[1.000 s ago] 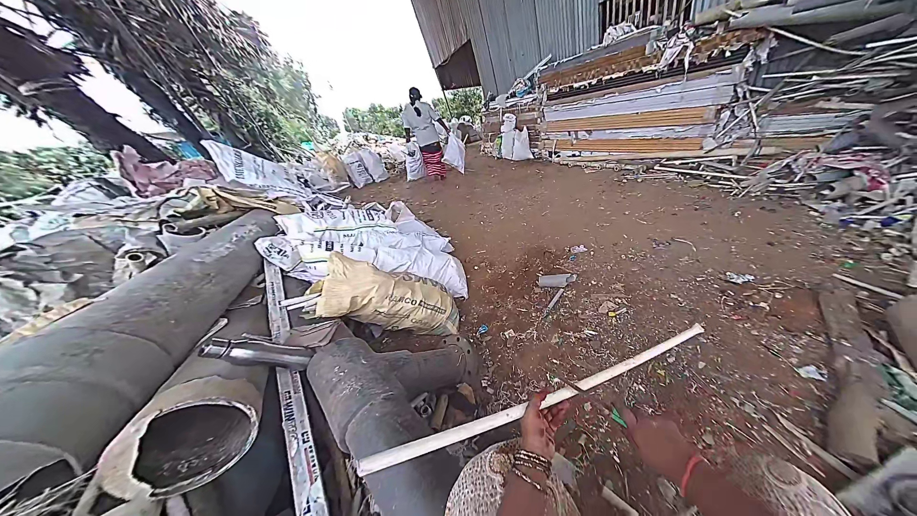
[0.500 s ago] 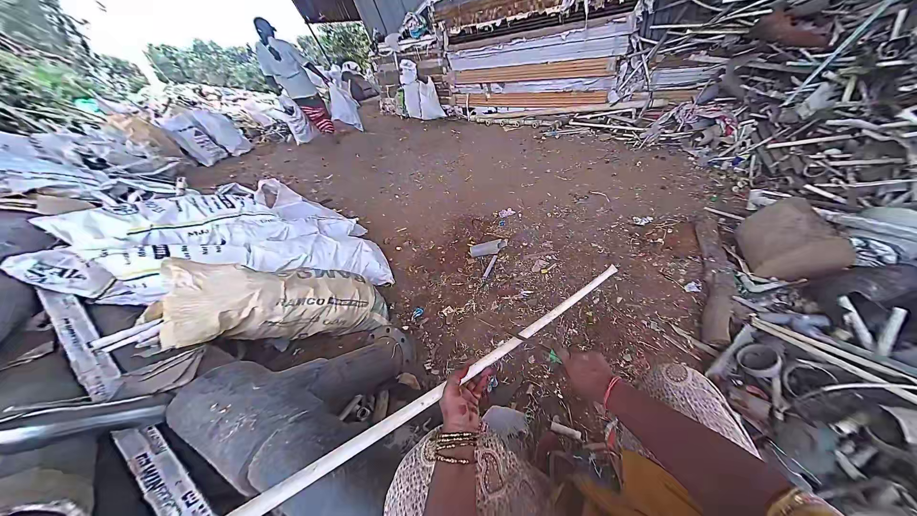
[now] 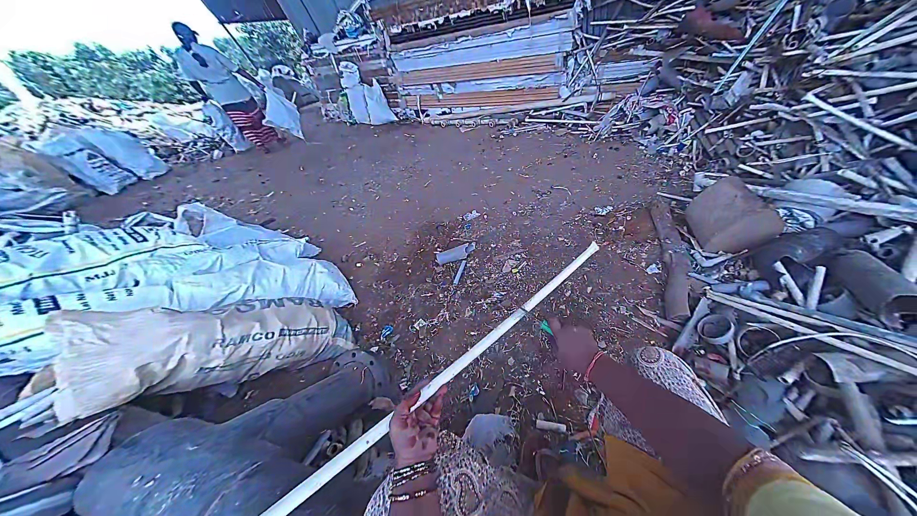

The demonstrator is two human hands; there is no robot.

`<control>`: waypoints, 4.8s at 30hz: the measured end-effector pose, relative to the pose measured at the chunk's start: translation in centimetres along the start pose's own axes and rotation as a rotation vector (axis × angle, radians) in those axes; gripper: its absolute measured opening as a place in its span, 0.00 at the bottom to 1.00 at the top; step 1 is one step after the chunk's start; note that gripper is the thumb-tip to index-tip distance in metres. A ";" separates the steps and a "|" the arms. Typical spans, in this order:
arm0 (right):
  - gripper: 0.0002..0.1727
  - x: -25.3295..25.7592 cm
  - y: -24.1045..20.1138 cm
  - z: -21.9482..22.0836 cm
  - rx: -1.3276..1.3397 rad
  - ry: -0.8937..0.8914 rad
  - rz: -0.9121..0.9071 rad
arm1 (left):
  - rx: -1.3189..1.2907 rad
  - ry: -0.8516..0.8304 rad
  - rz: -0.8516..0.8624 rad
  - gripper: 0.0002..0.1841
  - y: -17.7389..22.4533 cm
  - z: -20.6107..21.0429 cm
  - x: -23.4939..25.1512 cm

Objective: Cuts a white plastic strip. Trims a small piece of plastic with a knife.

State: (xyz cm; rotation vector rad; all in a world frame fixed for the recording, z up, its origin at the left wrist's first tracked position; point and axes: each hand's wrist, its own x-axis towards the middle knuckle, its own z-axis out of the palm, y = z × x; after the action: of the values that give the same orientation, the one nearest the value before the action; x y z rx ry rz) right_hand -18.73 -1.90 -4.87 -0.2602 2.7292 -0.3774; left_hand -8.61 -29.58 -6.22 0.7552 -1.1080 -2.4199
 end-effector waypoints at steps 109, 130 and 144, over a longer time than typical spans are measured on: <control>0.28 1.3 0.2 6.5 0.484 -0.119 -0.055 | 0.088 0.223 -0.005 0.16 -3.5 1.4 0.7; 0.31 1.7 4.5 1.8 0.769 1.010 -0.139 | 1.890 0.037 0.264 0.28 0.4 1.2 2.3; 0.29 -1.7 -2.4 1.8 0.209 -0.113 -0.028 | 1.743 0.161 0.572 0.18 -1.2 -0.1 1.1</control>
State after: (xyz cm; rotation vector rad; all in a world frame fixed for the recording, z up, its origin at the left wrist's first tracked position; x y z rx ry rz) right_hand -16.17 -4.18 -5.19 -0.2549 2.5535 -0.6310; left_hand -9.51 -29.48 -7.60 0.7621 -2.6963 -0.4562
